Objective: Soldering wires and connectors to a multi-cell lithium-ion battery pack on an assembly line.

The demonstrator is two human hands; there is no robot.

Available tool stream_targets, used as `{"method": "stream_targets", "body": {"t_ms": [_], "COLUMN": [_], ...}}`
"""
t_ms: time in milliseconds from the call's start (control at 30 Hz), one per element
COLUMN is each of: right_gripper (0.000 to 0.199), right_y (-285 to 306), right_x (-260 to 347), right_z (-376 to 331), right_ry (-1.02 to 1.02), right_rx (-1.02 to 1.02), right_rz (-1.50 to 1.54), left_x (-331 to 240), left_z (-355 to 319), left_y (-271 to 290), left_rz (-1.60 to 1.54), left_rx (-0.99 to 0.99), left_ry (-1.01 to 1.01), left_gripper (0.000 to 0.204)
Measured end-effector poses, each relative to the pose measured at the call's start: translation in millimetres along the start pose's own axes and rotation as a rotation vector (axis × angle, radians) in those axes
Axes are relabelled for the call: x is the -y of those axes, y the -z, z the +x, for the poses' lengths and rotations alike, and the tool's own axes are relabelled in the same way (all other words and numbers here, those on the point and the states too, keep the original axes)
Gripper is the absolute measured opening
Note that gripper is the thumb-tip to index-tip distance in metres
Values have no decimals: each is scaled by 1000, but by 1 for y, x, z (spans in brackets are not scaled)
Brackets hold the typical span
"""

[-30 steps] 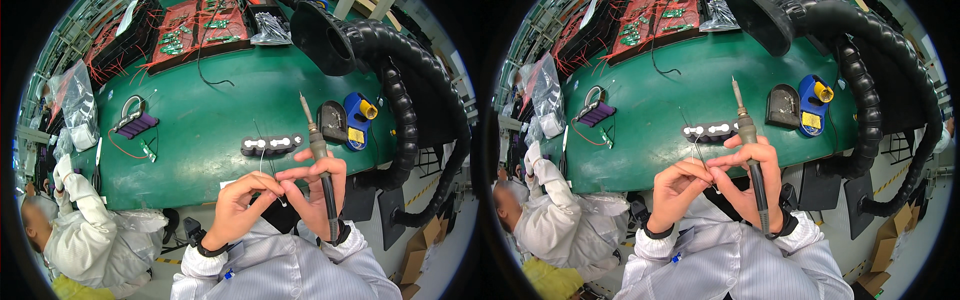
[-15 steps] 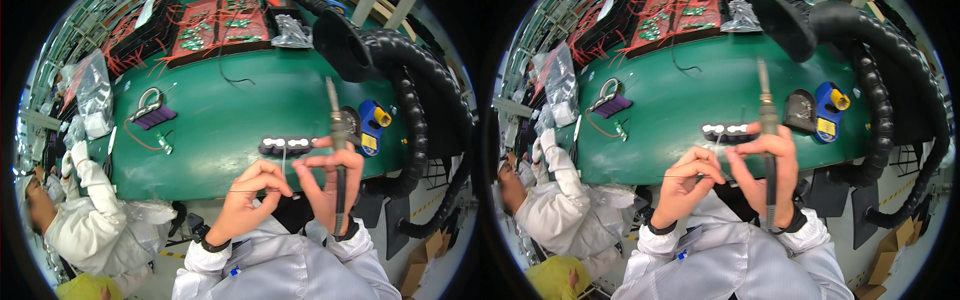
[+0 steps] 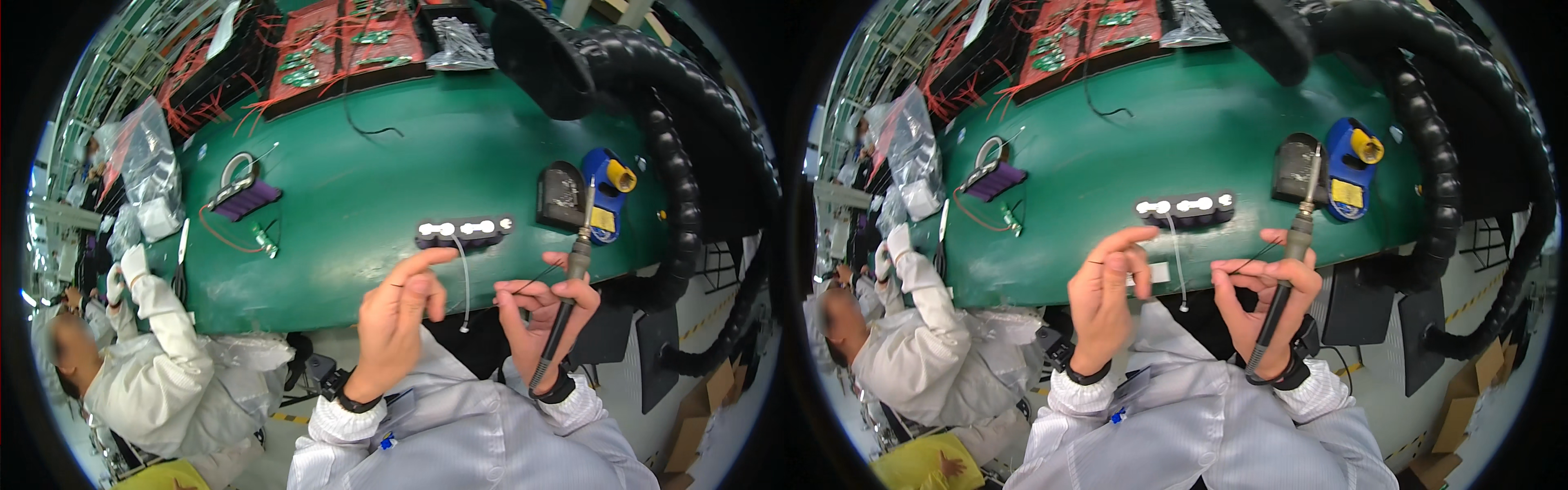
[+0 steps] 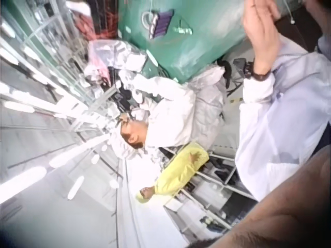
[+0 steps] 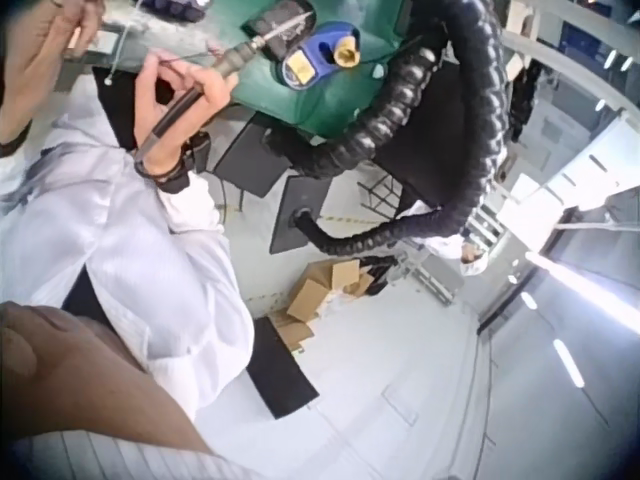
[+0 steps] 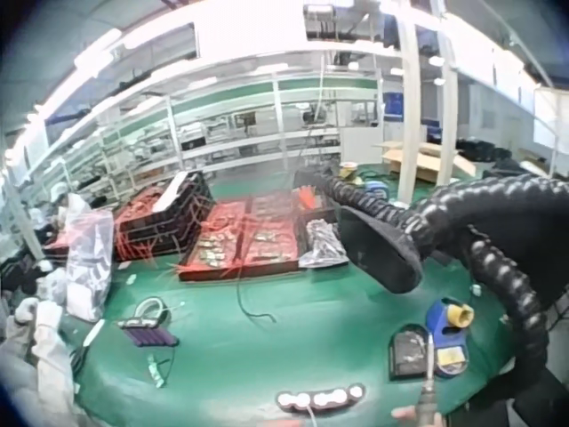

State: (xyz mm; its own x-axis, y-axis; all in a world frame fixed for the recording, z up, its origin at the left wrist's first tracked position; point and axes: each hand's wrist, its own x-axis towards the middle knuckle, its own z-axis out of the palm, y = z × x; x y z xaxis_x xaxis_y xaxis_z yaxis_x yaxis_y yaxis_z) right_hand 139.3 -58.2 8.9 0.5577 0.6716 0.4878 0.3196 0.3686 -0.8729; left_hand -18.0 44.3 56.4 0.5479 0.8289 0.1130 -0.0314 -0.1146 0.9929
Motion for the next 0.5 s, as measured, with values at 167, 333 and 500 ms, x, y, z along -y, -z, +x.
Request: {"method": "stream_targets", "body": {"t_ms": [167,333,500], "right_gripper": [61,52,50], "right_y": [10,6,8], "right_x": [-11,-18,-19], "right_z": [5,11,16], "right_ry": [15,19,54], "right_rx": [1,-25,-24], "right_rz": [-99,-121,-159], "left_x": [3,-3,-3], "left_z": [10,18,27], "left_y": [-6,-13,-11], "left_rz": [114,-24,265], "left_rx": [8,82,74], "left_ry": [-70,-9,-76], "left_gripper": [44,43,41]}}
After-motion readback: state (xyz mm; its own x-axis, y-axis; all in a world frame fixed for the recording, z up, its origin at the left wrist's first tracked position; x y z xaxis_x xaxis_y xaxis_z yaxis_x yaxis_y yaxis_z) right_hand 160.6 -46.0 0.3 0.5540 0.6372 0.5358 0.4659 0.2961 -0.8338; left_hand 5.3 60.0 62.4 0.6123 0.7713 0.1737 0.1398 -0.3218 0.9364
